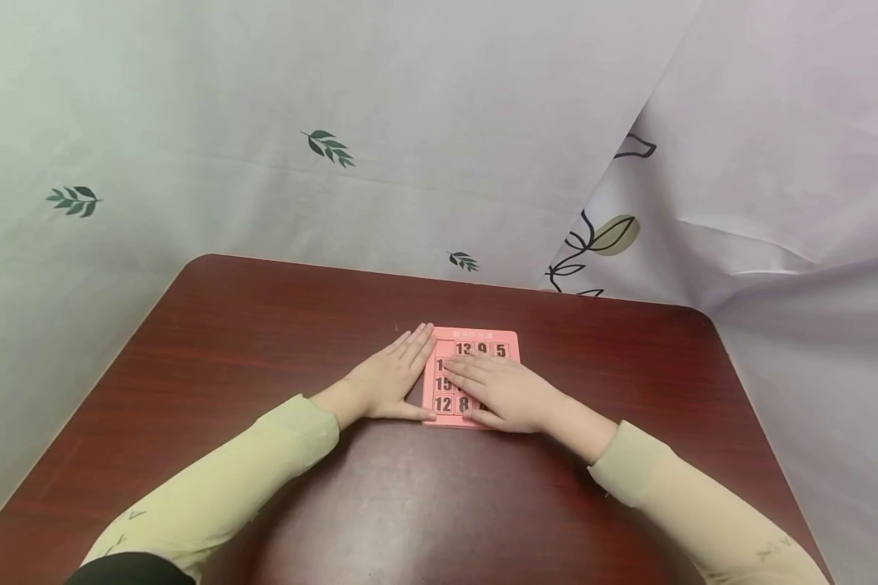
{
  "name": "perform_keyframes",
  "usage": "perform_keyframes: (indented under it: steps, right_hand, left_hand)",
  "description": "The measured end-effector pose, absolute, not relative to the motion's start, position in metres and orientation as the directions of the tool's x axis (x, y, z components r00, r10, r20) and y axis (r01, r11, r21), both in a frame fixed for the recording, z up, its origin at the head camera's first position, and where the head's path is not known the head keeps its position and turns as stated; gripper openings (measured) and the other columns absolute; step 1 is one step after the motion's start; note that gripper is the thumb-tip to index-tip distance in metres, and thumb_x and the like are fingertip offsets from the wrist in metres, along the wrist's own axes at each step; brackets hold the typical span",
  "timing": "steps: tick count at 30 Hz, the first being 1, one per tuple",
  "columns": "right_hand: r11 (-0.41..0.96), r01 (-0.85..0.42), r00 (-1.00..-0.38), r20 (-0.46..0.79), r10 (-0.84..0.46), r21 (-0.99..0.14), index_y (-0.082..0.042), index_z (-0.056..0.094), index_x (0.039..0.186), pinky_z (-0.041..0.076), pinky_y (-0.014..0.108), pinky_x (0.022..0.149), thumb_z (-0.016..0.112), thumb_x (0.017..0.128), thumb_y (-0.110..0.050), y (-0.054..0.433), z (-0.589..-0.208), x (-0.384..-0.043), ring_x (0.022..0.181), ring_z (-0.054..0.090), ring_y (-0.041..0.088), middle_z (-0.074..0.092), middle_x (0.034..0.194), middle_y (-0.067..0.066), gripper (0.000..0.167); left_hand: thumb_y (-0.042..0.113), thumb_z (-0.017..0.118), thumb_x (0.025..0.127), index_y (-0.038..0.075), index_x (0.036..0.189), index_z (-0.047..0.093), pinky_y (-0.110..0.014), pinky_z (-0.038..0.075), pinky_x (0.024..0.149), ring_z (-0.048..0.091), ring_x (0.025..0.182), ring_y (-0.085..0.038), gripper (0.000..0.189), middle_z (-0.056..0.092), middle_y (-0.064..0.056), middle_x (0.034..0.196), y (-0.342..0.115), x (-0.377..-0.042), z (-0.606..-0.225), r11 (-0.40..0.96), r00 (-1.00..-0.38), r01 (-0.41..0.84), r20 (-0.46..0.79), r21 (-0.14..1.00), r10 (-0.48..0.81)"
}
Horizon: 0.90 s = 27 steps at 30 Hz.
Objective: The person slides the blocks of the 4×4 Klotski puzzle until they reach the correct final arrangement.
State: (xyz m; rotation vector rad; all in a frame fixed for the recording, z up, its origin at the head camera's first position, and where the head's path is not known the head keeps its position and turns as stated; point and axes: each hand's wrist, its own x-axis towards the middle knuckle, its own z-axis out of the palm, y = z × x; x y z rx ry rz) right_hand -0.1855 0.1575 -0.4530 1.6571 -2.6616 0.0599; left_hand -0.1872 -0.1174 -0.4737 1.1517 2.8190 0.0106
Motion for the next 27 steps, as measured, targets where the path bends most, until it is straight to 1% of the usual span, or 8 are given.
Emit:
perform_keyframes:
  steps: [2,9,14,18,20,23,27]
  right_hand:
    - [0.445,-0.895,-0.445,0.018,-0.895,-0.025,-0.006,0.048,0.159,0.037,0.044,0.130,0.059,0.106,-0.041,0.157,-0.453,-0.188,0.156,0.045,0.025,0.049,0.166,0.009,0.064]
    - [0.498,-0.867,-0.498,-0.004,-0.867,-0.022,-0.006,0.047,0.160,0.033,0.046,0.132,0.057,0.107,-0.044,0.151,-0.451,-0.201,0.157,0.043,0.026,0.046,0.168,0.010,0.066]
    - [0.514,-0.857,-0.514,-0.001,-0.858,-0.037,-0.004,0.048,0.159,0.030,0.046,0.133,0.057,0.108,-0.045,0.148,-0.448,-0.205,0.157,0.043,0.027,0.047,0.167,0.012,0.066]
    - [0.506,-0.862,-0.507,0.005,-0.862,-0.031,-0.005,0.048,0.159,0.031,0.046,0.133,0.057,0.108,-0.044,0.149,-0.447,-0.200,0.157,0.043,0.026,0.047,0.167,0.011,0.065]
    - [0.492,-0.870,-0.493,0.014,-0.870,-0.030,-0.005,0.048,0.159,0.033,0.046,0.132,0.058,0.107,-0.042,0.151,-0.448,-0.195,0.157,0.043,0.026,0.047,0.167,0.011,0.064]
    - [0.463,-0.886,-0.463,0.024,-0.886,-0.017,-0.006,0.049,0.159,0.037,0.046,0.130,0.058,0.107,-0.041,0.154,-0.449,-0.186,0.156,0.044,0.026,0.047,0.167,0.010,0.063]
    - [0.422,-0.907,-0.421,0.041,-0.906,0.015,-0.008,0.050,0.159,0.038,0.044,0.129,0.058,0.107,-0.044,0.157,-0.451,-0.174,0.155,0.047,0.024,0.050,0.165,0.008,0.063]
  left_hand:
    - [0.081,0.054,0.092,-0.009,0.166,0.012,-0.047,0.016,0.137,0.008,0.167,-0.040,0.124,0.005,-0.030,0.176,-0.118,-0.187,-0.473,0.715,-0.710,0.698,-0.089,0.041,0.698]
    - [0.081,0.053,0.092,-0.009,0.166,0.013,-0.047,0.016,0.137,0.009,0.167,-0.039,0.123,0.005,-0.029,0.176,-0.117,-0.187,-0.471,0.718,-0.712,0.695,-0.100,0.047,0.696]
    - [0.082,0.053,0.092,-0.009,0.167,0.013,-0.046,0.016,0.137,0.008,0.167,-0.039,0.124,0.005,-0.029,0.177,-0.117,-0.187,-0.471,0.719,-0.712,0.693,-0.107,0.048,0.694]
    - [0.081,0.054,0.092,-0.009,0.166,0.014,-0.047,0.016,0.137,0.009,0.167,-0.039,0.123,0.006,-0.029,0.176,-0.117,-0.186,-0.471,0.720,-0.714,0.692,-0.103,0.054,0.693]
    - [0.081,0.054,0.092,-0.009,0.166,0.014,-0.047,0.017,0.137,0.009,0.167,-0.040,0.123,0.006,-0.029,0.176,-0.117,-0.186,-0.470,0.719,-0.713,0.693,-0.102,0.053,0.694]
    - [0.080,0.054,0.092,-0.010,0.166,0.015,-0.047,0.017,0.137,0.009,0.166,-0.040,0.123,0.006,-0.029,0.176,-0.117,-0.186,-0.470,0.718,-0.712,0.694,-0.099,0.052,0.696]
    - [0.080,0.054,0.093,-0.010,0.166,0.015,-0.047,0.016,0.137,0.009,0.166,-0.040,0.123,0.006,-0.029,0.176,-0.117,-0.186,-0.470,0.716,-0.710,0.696,-0.097,0.047,0.697]
